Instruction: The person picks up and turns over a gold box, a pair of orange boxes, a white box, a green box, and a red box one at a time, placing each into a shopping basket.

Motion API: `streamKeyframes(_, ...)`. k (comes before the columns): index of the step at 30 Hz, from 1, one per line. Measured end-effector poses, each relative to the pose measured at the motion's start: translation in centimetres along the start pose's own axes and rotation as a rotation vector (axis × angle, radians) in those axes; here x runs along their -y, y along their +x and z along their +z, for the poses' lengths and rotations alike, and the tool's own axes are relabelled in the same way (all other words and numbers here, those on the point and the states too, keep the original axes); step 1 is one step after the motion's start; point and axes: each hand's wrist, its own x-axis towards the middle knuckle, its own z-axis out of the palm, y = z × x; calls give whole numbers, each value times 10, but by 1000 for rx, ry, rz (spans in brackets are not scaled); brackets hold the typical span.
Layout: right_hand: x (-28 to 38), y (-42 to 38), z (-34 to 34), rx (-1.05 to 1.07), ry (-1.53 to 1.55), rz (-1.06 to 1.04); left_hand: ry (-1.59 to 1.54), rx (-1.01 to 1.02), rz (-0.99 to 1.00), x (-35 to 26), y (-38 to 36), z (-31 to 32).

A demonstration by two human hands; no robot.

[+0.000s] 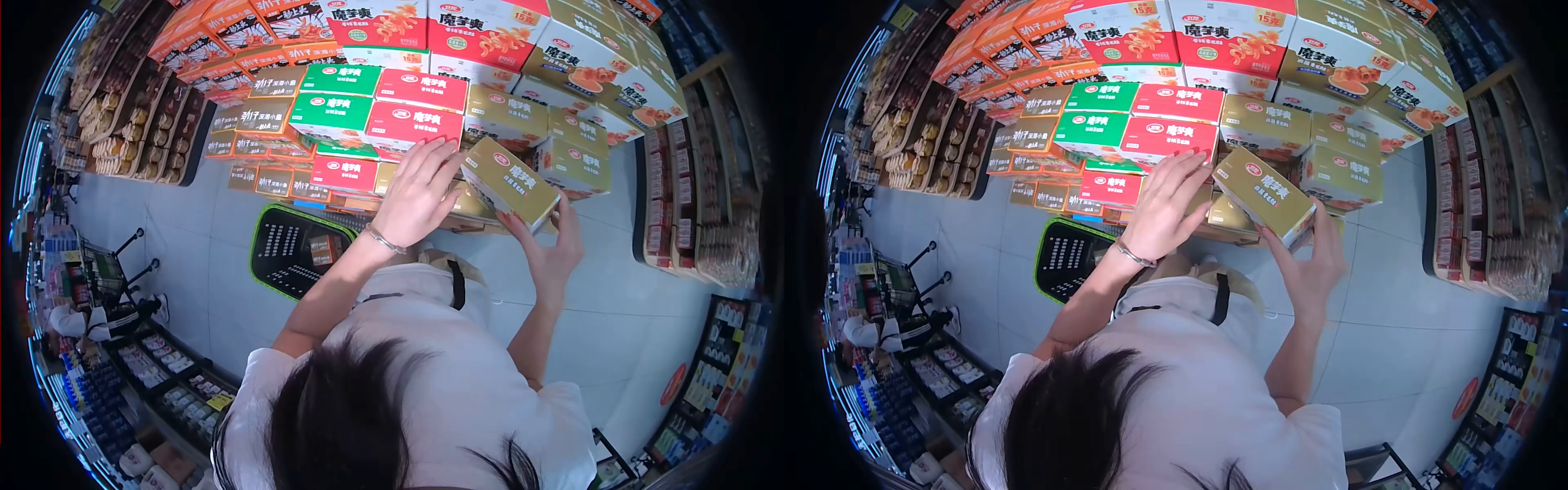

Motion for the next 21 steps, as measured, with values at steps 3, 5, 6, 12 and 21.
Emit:
streamKeyframes(3,-1,0,11,-48,-12,-11,100,-14,-28,7,-5,-1)
streamKeyframes(5,-1,1,16,-58,33,45,143,14,-25,10,-8,3)
streamKeyframes(6,-1,1,20,-47,39,40,149,18,-11,12,-9,5)
streamKeyframes(12,-4,4,30,-27,224,178,142,-5,-30,14,-12,12)
streamKeyframes(21,-12,-8,44,-59,248,261,135,-33,-31,18,-14,20)
